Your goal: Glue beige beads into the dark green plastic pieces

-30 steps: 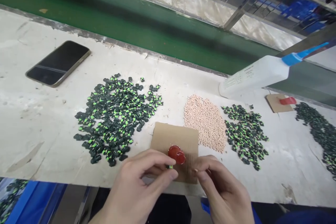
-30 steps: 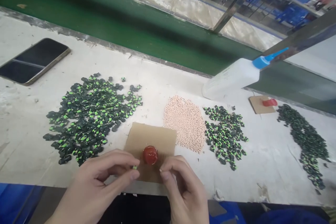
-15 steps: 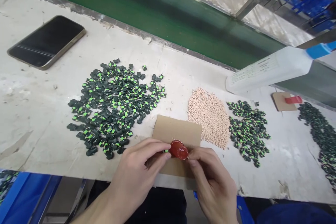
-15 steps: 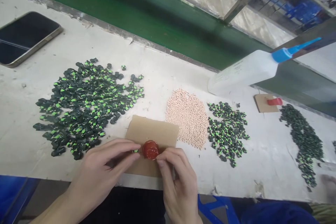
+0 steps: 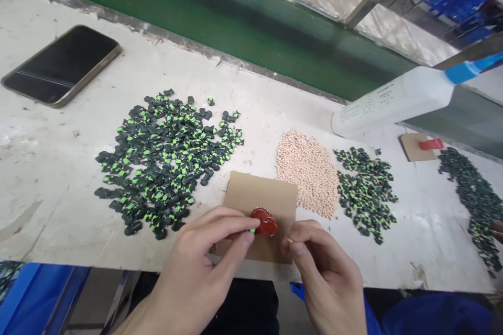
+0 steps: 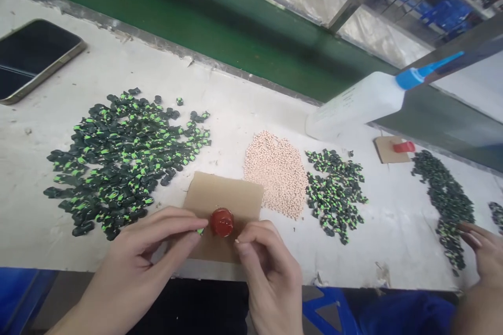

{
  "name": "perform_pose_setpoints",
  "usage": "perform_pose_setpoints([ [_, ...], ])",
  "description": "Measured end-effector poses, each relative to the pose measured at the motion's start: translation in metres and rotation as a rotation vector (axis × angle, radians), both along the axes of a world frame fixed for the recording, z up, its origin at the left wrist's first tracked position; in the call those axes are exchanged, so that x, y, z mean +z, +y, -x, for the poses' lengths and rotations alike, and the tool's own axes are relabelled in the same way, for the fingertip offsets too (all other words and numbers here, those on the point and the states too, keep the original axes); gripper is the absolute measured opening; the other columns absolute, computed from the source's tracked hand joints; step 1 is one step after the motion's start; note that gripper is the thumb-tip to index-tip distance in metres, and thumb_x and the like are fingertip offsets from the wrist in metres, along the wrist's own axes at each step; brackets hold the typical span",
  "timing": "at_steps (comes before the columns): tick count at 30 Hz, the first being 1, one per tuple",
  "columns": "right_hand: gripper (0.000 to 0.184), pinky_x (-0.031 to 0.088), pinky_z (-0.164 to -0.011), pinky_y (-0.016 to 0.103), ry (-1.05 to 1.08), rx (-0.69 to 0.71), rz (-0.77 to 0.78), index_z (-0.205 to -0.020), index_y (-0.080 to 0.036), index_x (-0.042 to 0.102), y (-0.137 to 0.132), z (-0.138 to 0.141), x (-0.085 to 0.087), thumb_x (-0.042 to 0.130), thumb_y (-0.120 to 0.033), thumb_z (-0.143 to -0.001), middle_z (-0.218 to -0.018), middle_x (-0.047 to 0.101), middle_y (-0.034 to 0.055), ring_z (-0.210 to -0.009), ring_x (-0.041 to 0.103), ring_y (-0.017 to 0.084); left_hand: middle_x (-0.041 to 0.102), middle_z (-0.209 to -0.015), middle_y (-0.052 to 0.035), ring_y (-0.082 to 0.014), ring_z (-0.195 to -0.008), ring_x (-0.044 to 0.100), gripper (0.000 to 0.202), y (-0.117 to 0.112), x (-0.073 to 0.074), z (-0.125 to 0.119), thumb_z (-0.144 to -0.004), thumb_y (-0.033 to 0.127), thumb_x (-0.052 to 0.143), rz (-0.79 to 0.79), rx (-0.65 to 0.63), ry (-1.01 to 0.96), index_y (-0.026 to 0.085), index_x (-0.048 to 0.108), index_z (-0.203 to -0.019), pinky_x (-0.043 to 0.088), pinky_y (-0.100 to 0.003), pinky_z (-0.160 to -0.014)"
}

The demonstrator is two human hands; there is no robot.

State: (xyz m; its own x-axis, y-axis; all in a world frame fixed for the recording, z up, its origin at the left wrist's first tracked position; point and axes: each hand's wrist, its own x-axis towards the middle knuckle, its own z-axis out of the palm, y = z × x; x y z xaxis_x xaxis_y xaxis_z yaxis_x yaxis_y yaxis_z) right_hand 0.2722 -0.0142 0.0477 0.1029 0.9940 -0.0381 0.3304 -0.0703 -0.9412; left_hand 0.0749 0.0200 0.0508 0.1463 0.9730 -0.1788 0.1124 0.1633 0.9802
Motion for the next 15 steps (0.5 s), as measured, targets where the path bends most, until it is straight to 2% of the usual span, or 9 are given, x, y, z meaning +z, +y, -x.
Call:
perform_pose_setpoints([
  [4,0.012,0.06,-0.068,0.025,0.354,-0.014,0.114,-0.089,-0.029,0.073,-0.001,0.002,0.008,0.069,-0.033,-0.1,-0.08,0.068,0.0004,-0.073,0.068,0.015,0.081,-0.076,0.0047,-0.0138,-0.067,0.076,0.014,0.002,0.015,-0.01,-0.082,0.02,0.073,0.246,-0.03,-0.209,0.028,0.079,-0.091,0.061,-0.018,-0.065],
  [6,0.01,0.062,-0.071,0.026,0.457,-0.02,0.13,-0.089,-0.03,0.074,-0.002,0.004,0.01,0.072,-0.034,-0.098,-0.084,0.071,0.0013,-0.077,0.071,0.016,0.079,-0.072,0.0031,-0.0154,-0.067,0.075,0.007,0.004,0.02,-0.014,-0.081,0.022,0.072,0.325,-0.075,-0.257,0.026,0.078,-0.082,0.062,-0.021,-0.067],
  [9,0.007,0.065,-0.074,0.029,0.489,-0.029,0.148,-0.09,-0.03,0.076,-0.005,0.006,0.013,0.075,-0.032,-0.096,-0.09,0.075,0.0024,-0.083,0.073,0.018,0.077,-0.073,0.002,-0.0153,-0.069,0.073,0.008,0.004,0.023,-0.016,-0.084,0.025,0.073,0.395,-0.134,-0.289,0.025,0.081,-0.083,0.061,-0.023,-0.07],
  [12,0.009,0.066,-0.073,0.031,0.479,-0.04,0.172,-0.087,-0.029,0.077,-0.007,0.01,0.017,0.075,-0.032,-0.095,-0.089,0.075,0.0033,-0.084,0.074,0.02,0.076,-0.073,0.002,-0.0152,-0.069,0.07,0.009,0.002,0.023,-0.014,-0.085,0.029,0.075,0.446,-0.119,-0.274,0.027,0.084,-0.086,0.059,-0.023,-0.069],
  [15,0.01,0.066,-0.069,0.027,0.49,-0.103,0.187,-0.083,-0.028,0.078,-0.007,0.014,0.02,0.078,-0.032,-0.093,-0.087,0.075,0.0029,-0.079,0.074,0.019,0.075,-0.072,0.0017,-0.0156,-0.069,0.07,0.009,0.0,0.02,-0.011,-0.084,0.03,0.076,0.449,-0.121,-0.288,0.027,0.085,-0.086,0.058,-0.024,-0.068],
])
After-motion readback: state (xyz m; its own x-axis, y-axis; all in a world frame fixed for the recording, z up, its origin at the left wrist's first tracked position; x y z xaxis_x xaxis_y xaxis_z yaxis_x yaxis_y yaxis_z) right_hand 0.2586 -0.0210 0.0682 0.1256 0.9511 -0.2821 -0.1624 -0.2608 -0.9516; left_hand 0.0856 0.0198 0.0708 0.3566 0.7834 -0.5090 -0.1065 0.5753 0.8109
